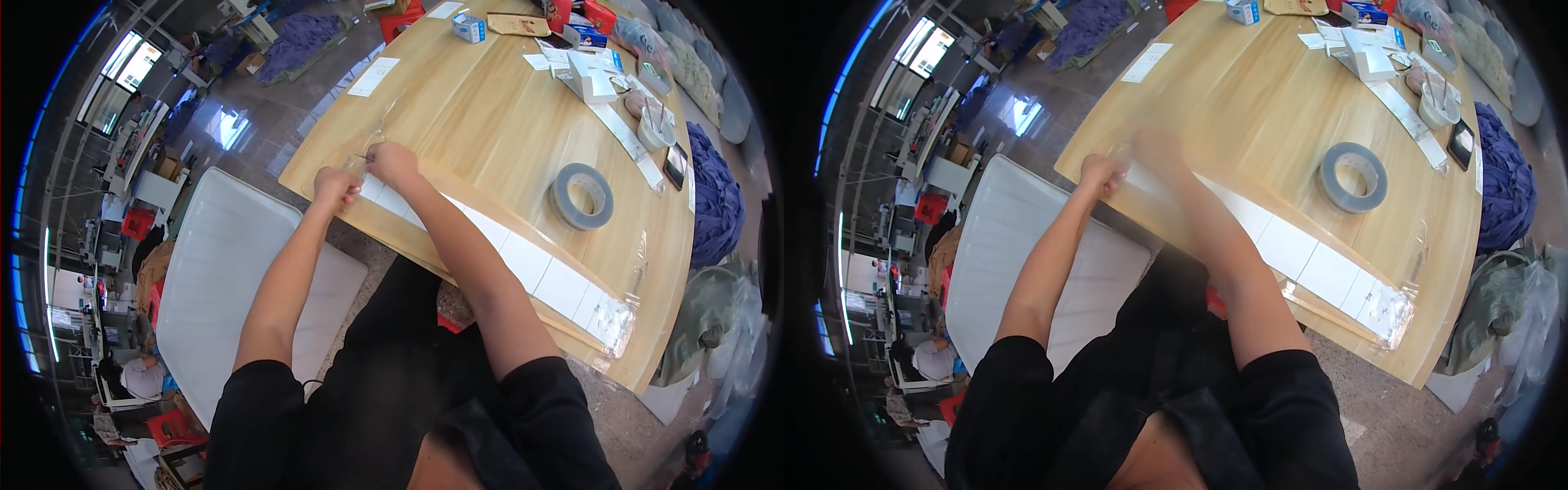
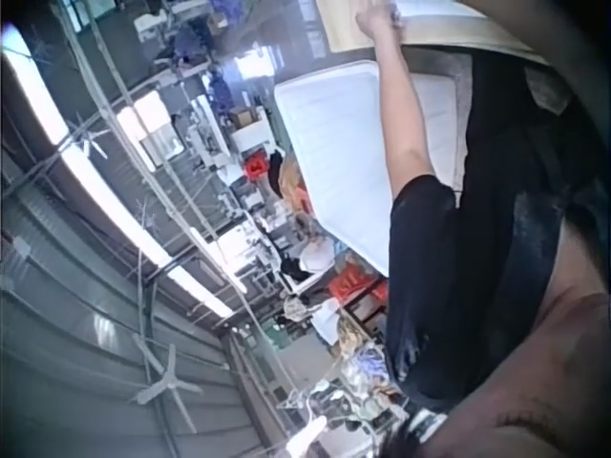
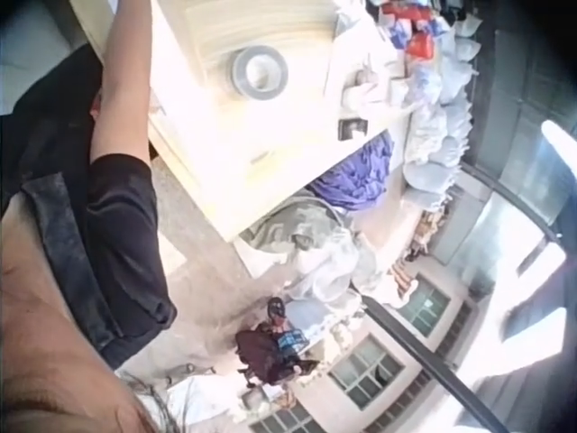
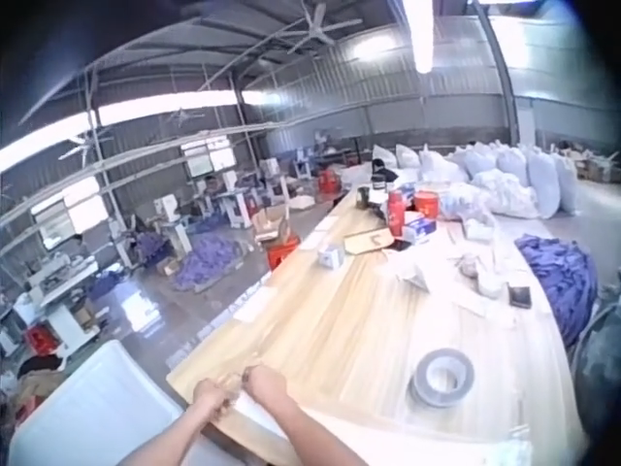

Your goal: Taping white strips together, preparing an adhesive mixture, and organizing large bags of fabric materials in a warehouse.

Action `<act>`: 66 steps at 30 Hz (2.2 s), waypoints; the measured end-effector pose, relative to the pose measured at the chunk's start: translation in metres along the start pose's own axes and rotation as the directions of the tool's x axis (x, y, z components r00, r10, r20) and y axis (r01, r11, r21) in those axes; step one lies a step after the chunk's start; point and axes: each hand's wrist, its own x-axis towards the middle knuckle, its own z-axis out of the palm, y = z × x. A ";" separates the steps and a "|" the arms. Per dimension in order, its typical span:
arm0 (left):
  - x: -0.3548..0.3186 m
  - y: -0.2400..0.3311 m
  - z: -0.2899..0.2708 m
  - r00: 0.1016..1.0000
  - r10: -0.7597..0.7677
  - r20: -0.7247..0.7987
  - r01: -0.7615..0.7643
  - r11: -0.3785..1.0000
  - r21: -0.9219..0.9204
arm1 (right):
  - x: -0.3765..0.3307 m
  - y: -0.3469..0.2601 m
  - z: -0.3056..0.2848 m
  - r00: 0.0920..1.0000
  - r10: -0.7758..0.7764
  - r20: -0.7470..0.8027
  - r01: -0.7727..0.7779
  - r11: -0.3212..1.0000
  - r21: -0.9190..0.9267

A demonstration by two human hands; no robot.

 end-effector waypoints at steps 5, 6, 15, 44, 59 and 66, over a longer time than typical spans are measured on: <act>0.007 -0.015 -0.013 0.973 -0.166 0.157 0.175 0.984 -0.043 | 0.005 0.002 0.005 0.999 0.031 0.035 -0.031 1.000 -0.004; 0.002 -0.020 -0.013 0.979 -0.127 0.158 0.139 0.988 -0.065 | 0.004 0.004 0.006 0.999 0.036 0.029 -0.036 0.999 -0.004; 0.006 -0.036 -0.002 0.856 0.477 -0.202 -0.375 0.840 0.391 | 0.003 -0.004 -0.001 0.996 0.060 0.066 -0.063 0.997 0.040; 0.012 -0.014 0.007 0.726 0.687 -0.036 -0.561 0.621 0.547 | -0.031 0.086 -0.171 0.779 0.542 0.316 -0.510 0.254 0.822; 0.073 0.003 0.045 0.628 0.762 -0.159 -0.472 0.536 0.700 | -0.060 0.098 -0.094 0.849 0.472 -0.240 -0.190 0.695 0.694; 0.065 0.009 0.062 0.659 0.742 -0.123 -0.469 0.533 0.705 | -0.063 0.105 -0.089 0.845 0.508 -0.167 -0.091 0.445 0.891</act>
